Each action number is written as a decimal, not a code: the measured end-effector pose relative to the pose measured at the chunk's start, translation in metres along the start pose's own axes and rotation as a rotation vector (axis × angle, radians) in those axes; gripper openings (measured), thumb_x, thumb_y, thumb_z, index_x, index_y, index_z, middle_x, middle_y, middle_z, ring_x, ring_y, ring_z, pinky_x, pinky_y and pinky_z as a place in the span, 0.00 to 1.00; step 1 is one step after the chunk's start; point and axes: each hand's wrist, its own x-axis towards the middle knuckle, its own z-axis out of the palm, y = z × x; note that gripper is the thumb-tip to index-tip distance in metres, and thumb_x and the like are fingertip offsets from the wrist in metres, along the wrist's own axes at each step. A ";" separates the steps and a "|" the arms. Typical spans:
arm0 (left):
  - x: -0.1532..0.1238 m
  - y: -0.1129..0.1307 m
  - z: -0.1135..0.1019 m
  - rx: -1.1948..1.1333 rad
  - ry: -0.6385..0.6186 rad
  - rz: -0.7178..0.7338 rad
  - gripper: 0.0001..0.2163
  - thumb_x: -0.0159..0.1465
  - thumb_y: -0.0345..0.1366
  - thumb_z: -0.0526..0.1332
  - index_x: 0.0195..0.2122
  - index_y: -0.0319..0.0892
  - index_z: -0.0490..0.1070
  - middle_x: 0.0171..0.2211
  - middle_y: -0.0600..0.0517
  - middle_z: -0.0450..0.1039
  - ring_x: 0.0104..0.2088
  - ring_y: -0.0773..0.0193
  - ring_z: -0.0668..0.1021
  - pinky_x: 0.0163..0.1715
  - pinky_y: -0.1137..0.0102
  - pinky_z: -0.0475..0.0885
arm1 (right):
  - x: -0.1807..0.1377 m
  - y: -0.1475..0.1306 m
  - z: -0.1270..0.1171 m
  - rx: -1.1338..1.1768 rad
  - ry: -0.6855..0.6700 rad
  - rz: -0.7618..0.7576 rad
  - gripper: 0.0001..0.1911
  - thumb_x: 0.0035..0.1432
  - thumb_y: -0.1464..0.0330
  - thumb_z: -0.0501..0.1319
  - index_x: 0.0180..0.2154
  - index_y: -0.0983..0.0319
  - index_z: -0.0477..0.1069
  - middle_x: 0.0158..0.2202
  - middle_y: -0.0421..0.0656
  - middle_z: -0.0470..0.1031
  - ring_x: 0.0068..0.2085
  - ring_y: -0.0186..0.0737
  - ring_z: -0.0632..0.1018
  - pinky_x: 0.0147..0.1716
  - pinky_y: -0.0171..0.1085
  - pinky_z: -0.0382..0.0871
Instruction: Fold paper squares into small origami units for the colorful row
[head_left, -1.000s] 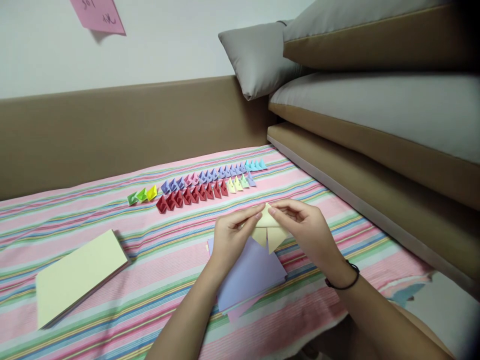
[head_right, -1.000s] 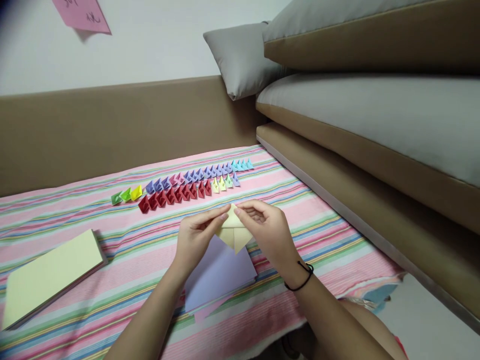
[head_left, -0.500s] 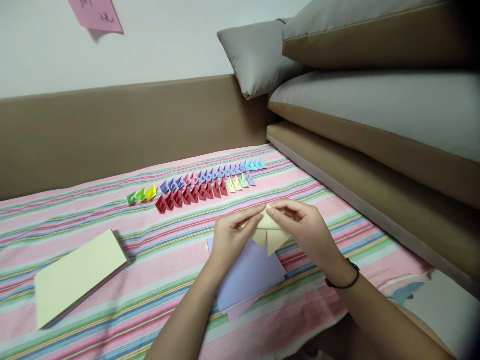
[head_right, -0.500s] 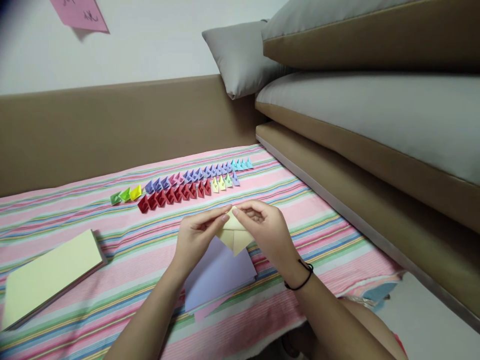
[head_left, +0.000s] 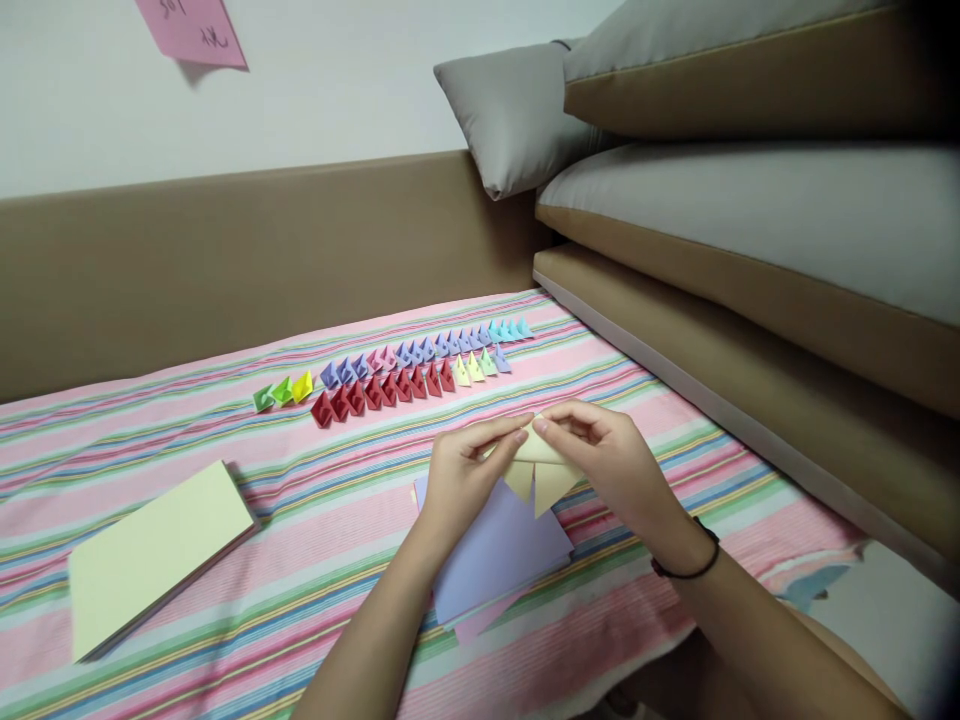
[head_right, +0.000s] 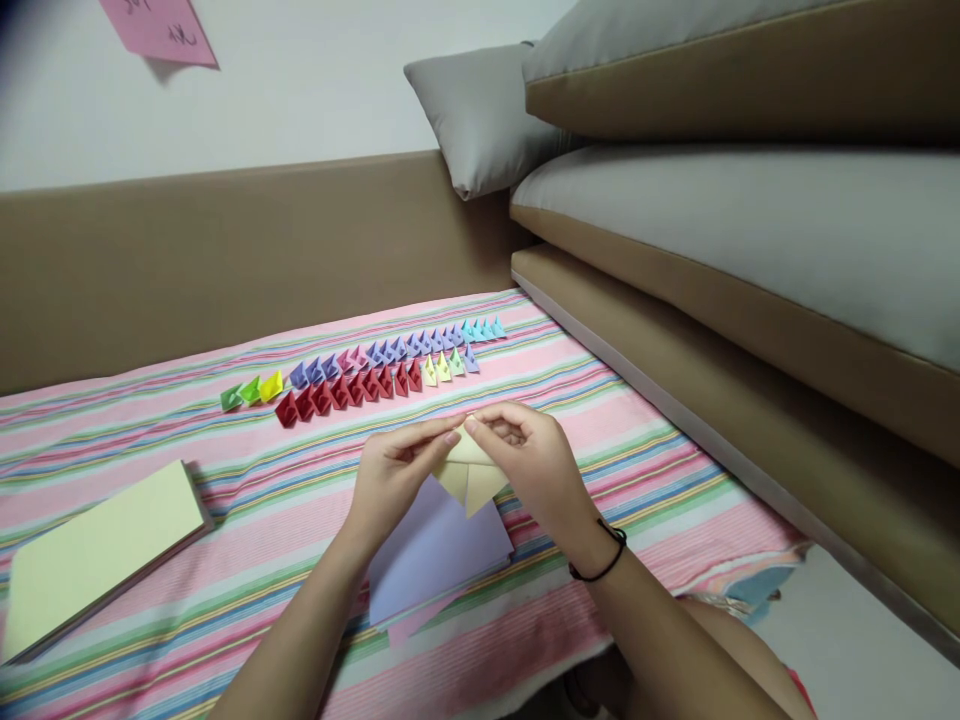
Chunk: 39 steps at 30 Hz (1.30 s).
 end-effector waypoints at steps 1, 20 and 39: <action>0.000 0.000 0.001 -0.028 0.003 -0.031 0.12 0.57 0.38 0.63 0.41 0.42 0.77 0.38 0.48 0.79 0.38 0.59 0.79 0.36 0.70 0.73 | 0.000 0.000 0.000 0.007 0.019 0.001 0.13 0.53 0.59 0.62 0.31 0.63 0.73 0.28 0.42 0.75 0.30 0.38 0.74 0.26 0.34 0.67; 0.002 -0.005 0.004 -0.292 -0.061 -0.341 0.12 0.51 0.41 0.67 0.31 0.38 0.72 0.25 0.53 0.71 0.25 0.68 0.72 0.25 0.75 0.66 | -0.002 0.006 0.009 -0.224 0.180 -0.221 0.08 0.56 0.64 0.60 0.31 0.61 0.74 0.32 0.43 0.76 0.35 0.40 0.75 0.34 0.37 0.68; 0.003 -0.003 0.000 -0.199 -0.040 -0.321 0.10 0.47 0.37 0.69 0.27 0.37 0.74 0.23 0.52 0.74 0.23 0.67 0.74 0.23 0.75 0.66 | 0.000 0.011 0.007 -0.173 0.164 -0.150 0.11 0.55 0.60 0.61 0.31 0.61 0.74 0.31 0.44 0.76 0.33 0.41 0.75 0.30 0.36 0.68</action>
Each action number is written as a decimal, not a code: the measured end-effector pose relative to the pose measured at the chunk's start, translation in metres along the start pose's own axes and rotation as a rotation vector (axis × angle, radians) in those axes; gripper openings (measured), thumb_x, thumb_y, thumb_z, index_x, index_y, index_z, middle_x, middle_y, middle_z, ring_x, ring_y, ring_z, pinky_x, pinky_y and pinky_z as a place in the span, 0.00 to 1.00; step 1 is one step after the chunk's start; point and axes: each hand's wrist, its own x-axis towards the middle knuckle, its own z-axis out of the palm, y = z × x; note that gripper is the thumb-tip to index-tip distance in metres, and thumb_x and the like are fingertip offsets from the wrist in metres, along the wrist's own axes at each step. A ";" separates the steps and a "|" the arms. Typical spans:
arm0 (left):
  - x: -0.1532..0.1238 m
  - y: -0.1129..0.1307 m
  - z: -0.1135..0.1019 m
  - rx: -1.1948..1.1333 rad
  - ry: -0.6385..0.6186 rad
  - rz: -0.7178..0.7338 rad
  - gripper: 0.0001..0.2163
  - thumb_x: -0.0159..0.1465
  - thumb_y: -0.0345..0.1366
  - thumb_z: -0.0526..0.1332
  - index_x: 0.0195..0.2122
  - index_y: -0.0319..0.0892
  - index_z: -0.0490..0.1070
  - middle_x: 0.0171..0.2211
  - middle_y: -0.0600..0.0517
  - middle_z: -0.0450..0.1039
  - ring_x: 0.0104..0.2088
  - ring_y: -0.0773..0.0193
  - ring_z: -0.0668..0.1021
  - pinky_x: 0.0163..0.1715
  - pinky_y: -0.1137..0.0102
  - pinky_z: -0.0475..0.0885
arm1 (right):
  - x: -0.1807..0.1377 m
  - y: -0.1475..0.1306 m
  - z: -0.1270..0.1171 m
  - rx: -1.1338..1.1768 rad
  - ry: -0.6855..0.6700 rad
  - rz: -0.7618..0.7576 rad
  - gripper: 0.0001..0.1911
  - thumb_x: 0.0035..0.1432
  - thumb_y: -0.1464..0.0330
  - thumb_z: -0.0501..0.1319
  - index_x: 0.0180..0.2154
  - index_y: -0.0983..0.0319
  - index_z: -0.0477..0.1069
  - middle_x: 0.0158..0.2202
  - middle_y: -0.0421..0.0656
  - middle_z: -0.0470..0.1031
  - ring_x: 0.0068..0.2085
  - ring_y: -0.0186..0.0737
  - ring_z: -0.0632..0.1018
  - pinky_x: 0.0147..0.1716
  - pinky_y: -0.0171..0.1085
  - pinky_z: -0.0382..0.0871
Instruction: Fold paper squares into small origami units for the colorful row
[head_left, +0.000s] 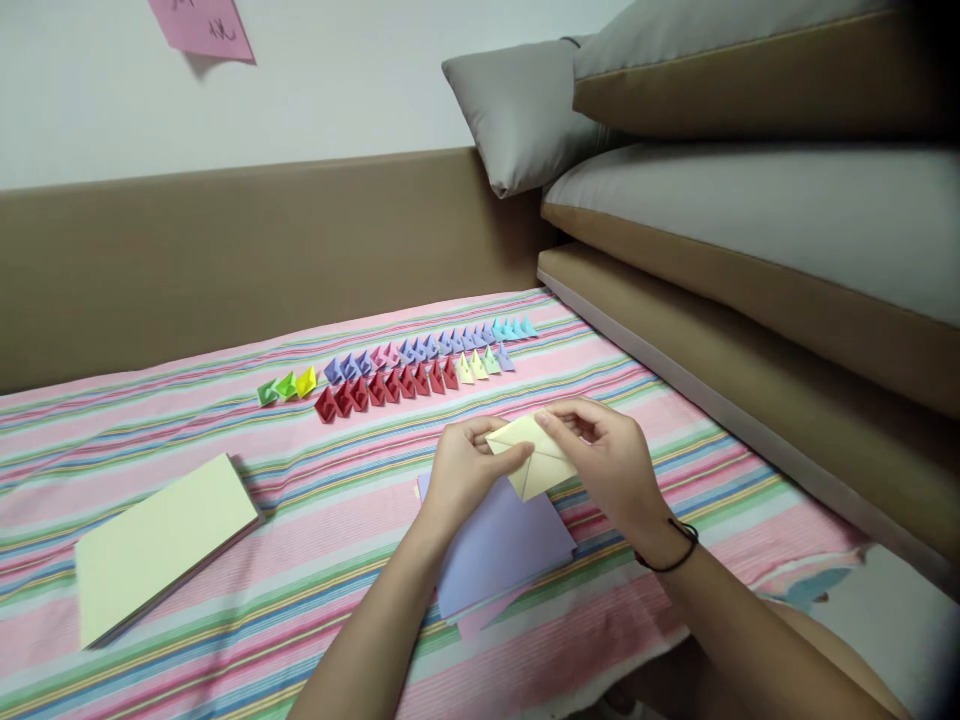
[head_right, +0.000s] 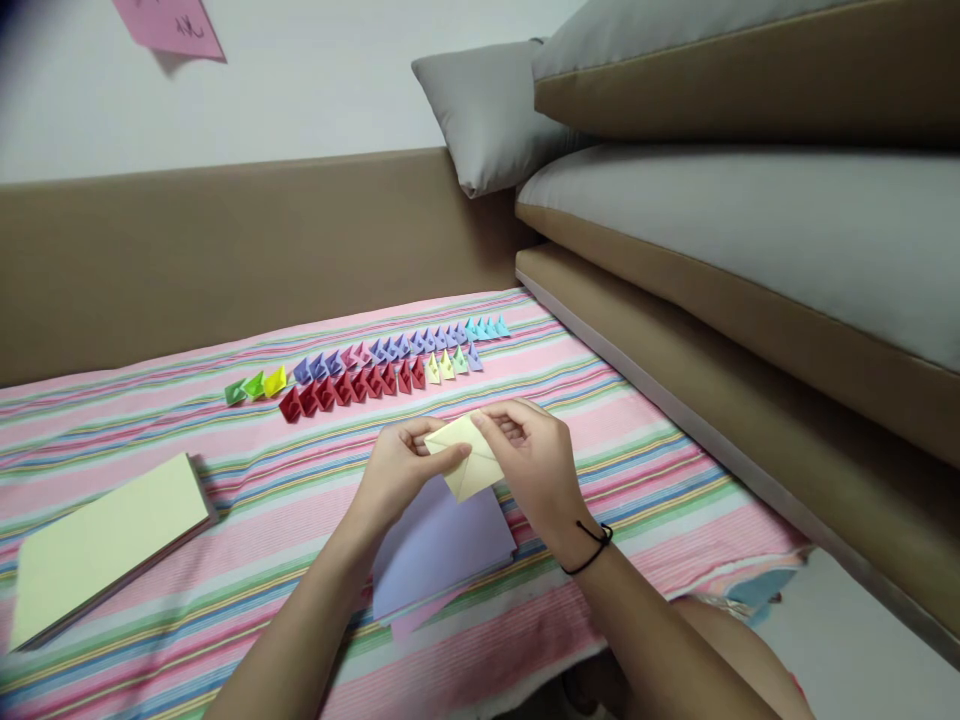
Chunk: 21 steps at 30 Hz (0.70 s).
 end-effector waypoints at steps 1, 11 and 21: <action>0.000 0.000 0.000 0.004 0.003 0.007 0.10 0.47 0.36 0.69 0.27 0.37 0.74 0.23 0.52 0.74 0.23 0.67 0.74 0.23 0.75 0.66 | 0.000 0.000 0.000 0.004 -0.002 0.004 0.11 0.54 0.60 0.61 0.31 0.61 0.75 0.31 0.44 0.76 0.33 0.41 0.75 0.30 0.36 0.68; 0.003 0.001 -0.011 -0.029 -0.133 -0.010 0.10 0.51 0.38 0.67 0.31 0.37 0.77 0.26 0.48 0.78 0.25 0.64 0.77 0.25 0.73 0.69 | 0.001 -0.001 -0.003 0.088 -0.017 0.060 0.10 0.53 0.61 0.63 0.31 0.61 0.75 0.29 0.43 0.77 0.32 0.41 0.76 0.27 0.35 0.67; 0.001 0.012 -0.020 -0.270 -0.436 -0.105 0.16 0.58 0.37 0.61 0.47 0.38 0.74 0.37 0.43 0.79 0.37 0.56 0.79 0.39 0.66 0.73 | 0.007 -0.004 -0.017 0.090 -0.021 0.065 0.09 0.53 0.62 0.63 0.30 0.62 0.75 0.28 0.42 0.76 0.31 0.38 0.75 0.26 0.33 0.67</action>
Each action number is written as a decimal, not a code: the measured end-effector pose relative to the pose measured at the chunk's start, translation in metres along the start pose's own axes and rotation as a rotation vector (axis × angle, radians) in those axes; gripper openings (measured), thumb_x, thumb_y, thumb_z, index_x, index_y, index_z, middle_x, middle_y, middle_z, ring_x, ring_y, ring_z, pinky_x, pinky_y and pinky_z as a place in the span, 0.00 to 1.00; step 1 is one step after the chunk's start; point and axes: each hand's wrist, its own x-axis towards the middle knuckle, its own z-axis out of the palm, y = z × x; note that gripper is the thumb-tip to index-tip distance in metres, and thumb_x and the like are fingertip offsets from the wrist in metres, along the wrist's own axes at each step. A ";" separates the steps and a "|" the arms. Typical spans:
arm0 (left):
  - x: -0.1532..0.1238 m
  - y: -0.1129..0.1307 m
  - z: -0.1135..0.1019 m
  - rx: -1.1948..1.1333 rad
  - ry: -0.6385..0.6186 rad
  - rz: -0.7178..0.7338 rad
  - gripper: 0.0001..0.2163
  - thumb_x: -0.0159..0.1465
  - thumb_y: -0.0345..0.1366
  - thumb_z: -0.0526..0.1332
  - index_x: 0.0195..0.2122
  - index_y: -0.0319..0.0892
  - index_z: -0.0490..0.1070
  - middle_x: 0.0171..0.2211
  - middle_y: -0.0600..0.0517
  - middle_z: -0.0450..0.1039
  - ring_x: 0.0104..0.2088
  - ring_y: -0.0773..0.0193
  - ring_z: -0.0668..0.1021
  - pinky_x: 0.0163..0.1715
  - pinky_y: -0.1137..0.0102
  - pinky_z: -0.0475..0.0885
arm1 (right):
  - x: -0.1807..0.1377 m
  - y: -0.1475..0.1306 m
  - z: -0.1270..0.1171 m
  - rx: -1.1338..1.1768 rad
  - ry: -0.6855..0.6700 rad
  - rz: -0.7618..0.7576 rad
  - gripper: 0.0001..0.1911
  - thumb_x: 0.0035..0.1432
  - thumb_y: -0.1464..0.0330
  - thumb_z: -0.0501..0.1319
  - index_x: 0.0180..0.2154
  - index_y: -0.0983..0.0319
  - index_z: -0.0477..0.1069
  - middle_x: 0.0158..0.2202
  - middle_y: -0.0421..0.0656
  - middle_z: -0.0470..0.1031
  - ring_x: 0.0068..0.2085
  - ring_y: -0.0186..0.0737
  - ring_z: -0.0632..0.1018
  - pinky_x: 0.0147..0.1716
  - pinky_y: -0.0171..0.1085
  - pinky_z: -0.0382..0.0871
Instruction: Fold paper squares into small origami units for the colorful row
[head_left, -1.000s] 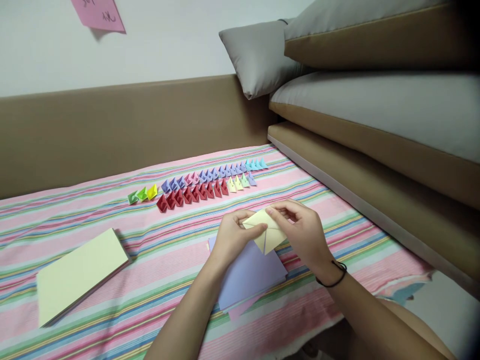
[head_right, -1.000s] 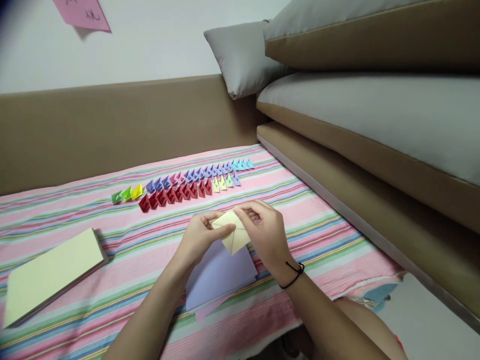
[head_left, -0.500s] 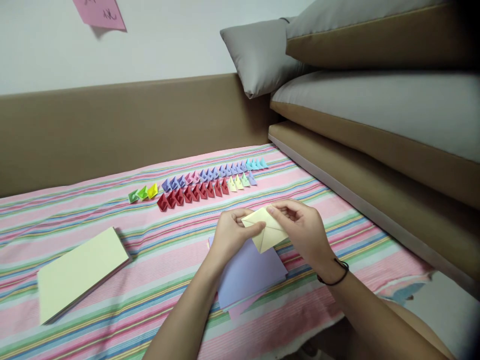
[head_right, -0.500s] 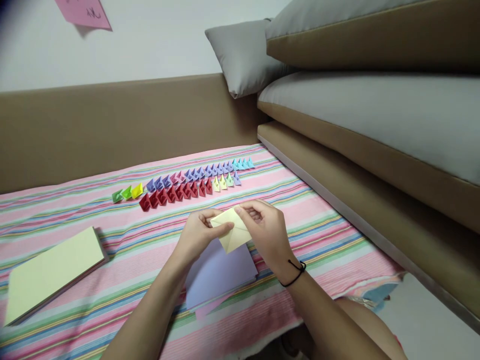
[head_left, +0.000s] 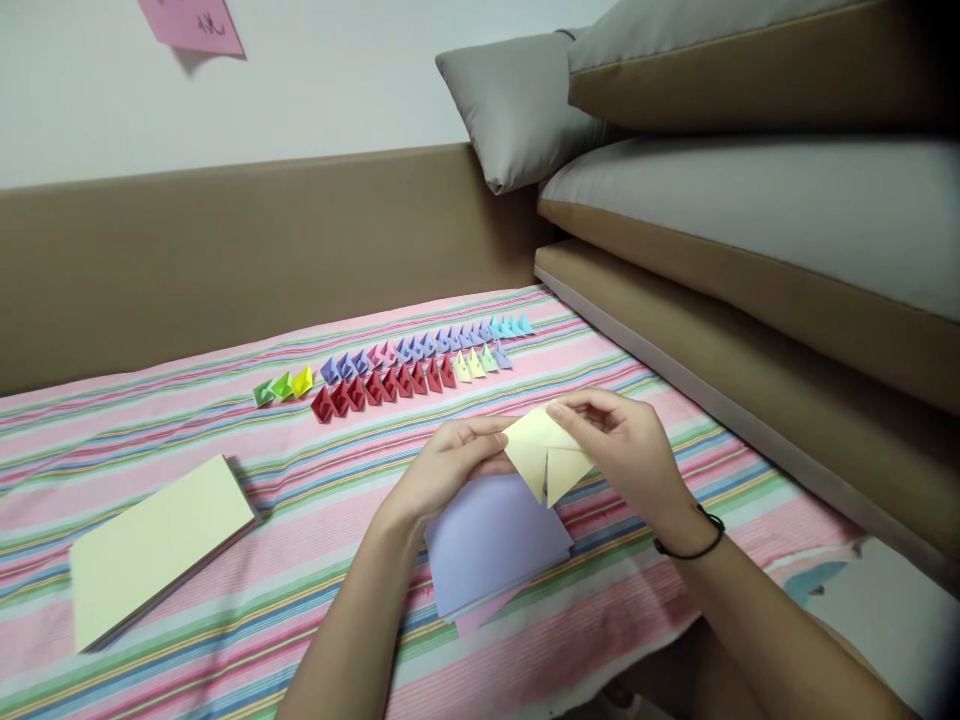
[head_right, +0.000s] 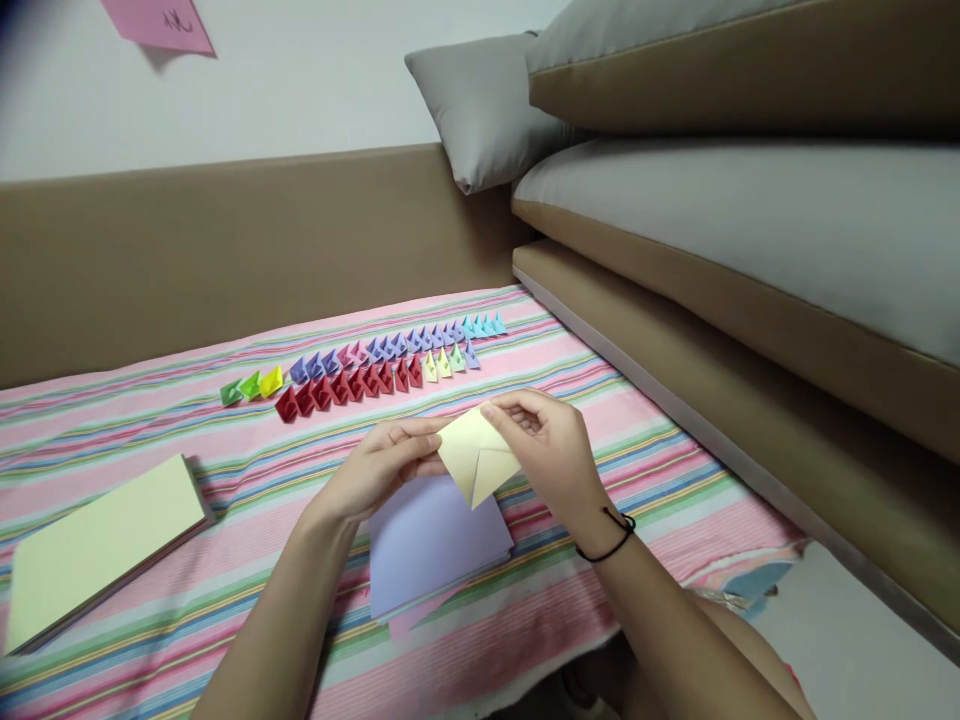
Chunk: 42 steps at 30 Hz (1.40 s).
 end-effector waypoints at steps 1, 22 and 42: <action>0.000 0.001 0.000 -0.022 -0.010 -0.008 0.16 0.58 0.37 0.61 0.46 0.38 0.75 0.37 0.42 0.79 0.38 0.56 0.79 0.39 0.65 0.73 | 0.000 0.000 -0.001 0.000 -0.002 -0.001 0.09 0.53 0.62 0.63 0.30 0.62 0.75 0.28 0.42 0.76 0.31 0.38 0.75 0.26 0.33 0.67; 0.007 -0.016 0.005 0.320 0.361 0.165 0.11 0.55 0.41 0.65 0.27 0.36 0.71 0.22 0.52 0.72 0.22 0.71 0.71 0.22 0.77 0.62 | 0.004 0.010 0.004 0.138 -0.344 0.207 0.22 0.47 0.70 0.66 0.46 0.61 0.67 0.34 0.41 0.76 0.33 0.37 0.78 0.27 0.32 0.70; 0.008 -0.013 -0.003 0.212 0.336 0.073 0.11 0.52 0.39 0.68 0.27 0.36 0.73 0.23 0.52 0.76 0.23 0.70 0.74 0.24 0.77 0.66 | 0.008 0.001 -0.013 0.330 -0.391 0.453 0.26 0.51 0.74 0.62 0.53 0.65 0.63 0.31 0.43 0.81 0.35 0.41 0.81 0.40 0.39 0.74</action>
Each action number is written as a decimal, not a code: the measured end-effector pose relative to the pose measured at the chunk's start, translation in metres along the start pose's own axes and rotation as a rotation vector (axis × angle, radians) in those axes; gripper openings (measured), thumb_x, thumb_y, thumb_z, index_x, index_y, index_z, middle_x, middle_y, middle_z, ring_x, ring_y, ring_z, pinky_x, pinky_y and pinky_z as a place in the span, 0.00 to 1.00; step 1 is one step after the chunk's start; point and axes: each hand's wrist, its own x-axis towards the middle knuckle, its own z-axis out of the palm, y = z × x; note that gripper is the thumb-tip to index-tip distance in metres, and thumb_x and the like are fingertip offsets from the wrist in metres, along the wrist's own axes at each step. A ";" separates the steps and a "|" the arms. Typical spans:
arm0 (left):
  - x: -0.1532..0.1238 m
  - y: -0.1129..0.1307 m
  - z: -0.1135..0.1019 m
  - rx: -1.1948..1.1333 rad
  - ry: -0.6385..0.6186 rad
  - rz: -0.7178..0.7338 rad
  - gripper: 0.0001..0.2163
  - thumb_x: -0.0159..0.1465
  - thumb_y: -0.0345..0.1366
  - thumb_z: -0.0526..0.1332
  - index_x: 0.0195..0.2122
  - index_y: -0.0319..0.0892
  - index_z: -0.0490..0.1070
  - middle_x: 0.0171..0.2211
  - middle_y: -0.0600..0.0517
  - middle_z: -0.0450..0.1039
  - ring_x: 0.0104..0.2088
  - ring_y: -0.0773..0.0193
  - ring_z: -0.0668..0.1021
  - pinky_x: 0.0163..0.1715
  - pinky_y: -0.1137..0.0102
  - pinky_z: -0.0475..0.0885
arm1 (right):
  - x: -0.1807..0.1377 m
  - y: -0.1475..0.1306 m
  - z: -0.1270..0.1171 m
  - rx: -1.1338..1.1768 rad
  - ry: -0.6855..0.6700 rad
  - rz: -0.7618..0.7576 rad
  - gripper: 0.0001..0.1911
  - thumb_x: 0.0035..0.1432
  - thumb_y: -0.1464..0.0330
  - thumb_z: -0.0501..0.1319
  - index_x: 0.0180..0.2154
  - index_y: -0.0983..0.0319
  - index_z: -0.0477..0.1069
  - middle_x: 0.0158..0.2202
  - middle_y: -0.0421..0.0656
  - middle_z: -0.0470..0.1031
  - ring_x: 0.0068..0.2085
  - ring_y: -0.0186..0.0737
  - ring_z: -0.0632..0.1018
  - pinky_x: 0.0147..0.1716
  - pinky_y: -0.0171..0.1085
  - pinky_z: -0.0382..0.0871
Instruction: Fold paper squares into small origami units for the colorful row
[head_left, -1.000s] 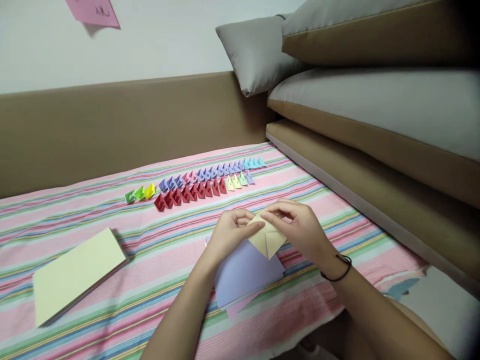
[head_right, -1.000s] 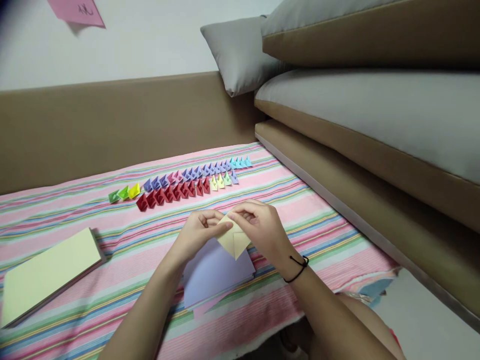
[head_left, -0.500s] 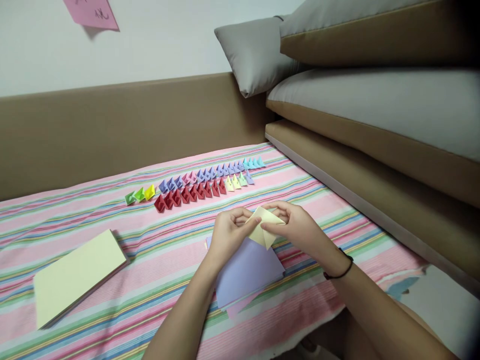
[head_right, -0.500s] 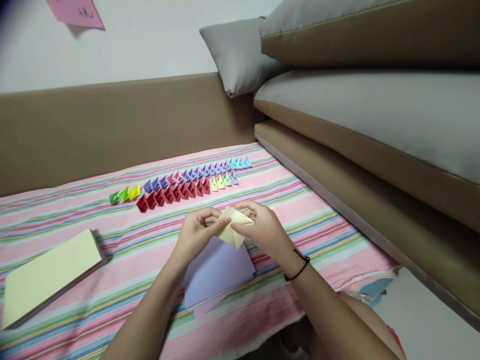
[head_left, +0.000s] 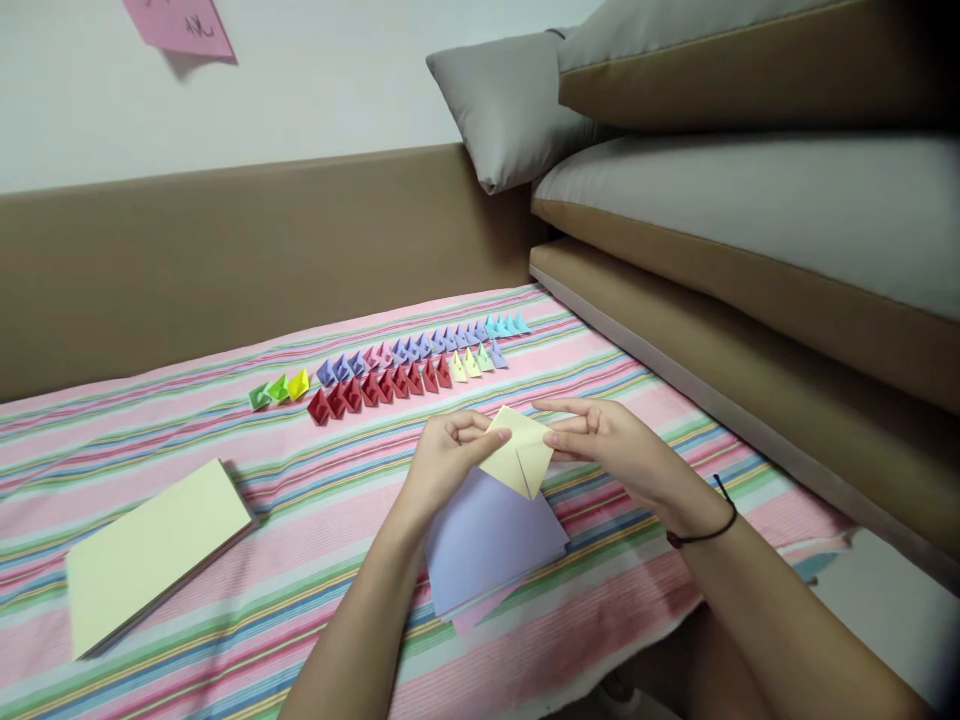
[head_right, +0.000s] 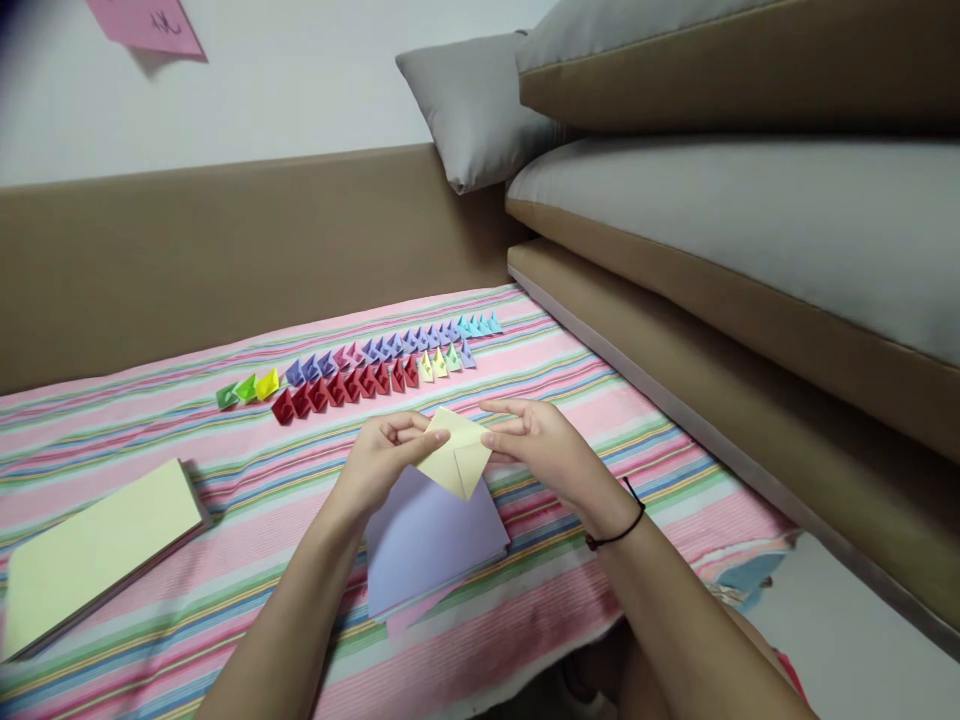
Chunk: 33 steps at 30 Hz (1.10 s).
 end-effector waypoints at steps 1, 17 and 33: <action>0.000 0.000 0.000 -0.008 0.000 -0.006 0.11 0.51 0.39 0.68 0.27 0.36 0.73 0.23 0.51 0.76 0.23 0.69 0.75 0.24 0.77 0.66 | 0.000 0.000 -0.001 0.008 -0.016 0.002 0.26 0.52 0.74 0.62 0.53 0.65 0.63 0.31 0.43 0.81 0.35 0.41 0.81 0.41 0.40 0.74; 0.001 -0.002 -0.002 -0.033 0.063 -0.003 0.10 0.51 0.40 0.68 0.28 0.38 0.74 0.23 0.51 0.77 0.22 0.67 0.76 0.24 0.75 0.66 | 0.000 -0.002 -0.008 -0.178 0.085 -0.124 0.18 0.50 0.66 0.65 0.45 0.62 0.69 0.35 0.43 0.79 0.40 0.41 0.79 0.44 0.41 0.72; 0.001 0.003 -0.006 -0.003 0.088 -0.018 0.11 0.51 0.40 0.68 0.28 0.37 0.74 0.22 0.51 0.77 0.21 0.68 0.75 0.23 0.75 0.65 | 0.000 -0.002 -0.009 -0.179 0.110 -0.144 0.23 0.49 0.67 0.66 0.48 0.63 0.68 0.33 0.44 0.80 0.39 0.42 0.79 0.46 0.43 0.71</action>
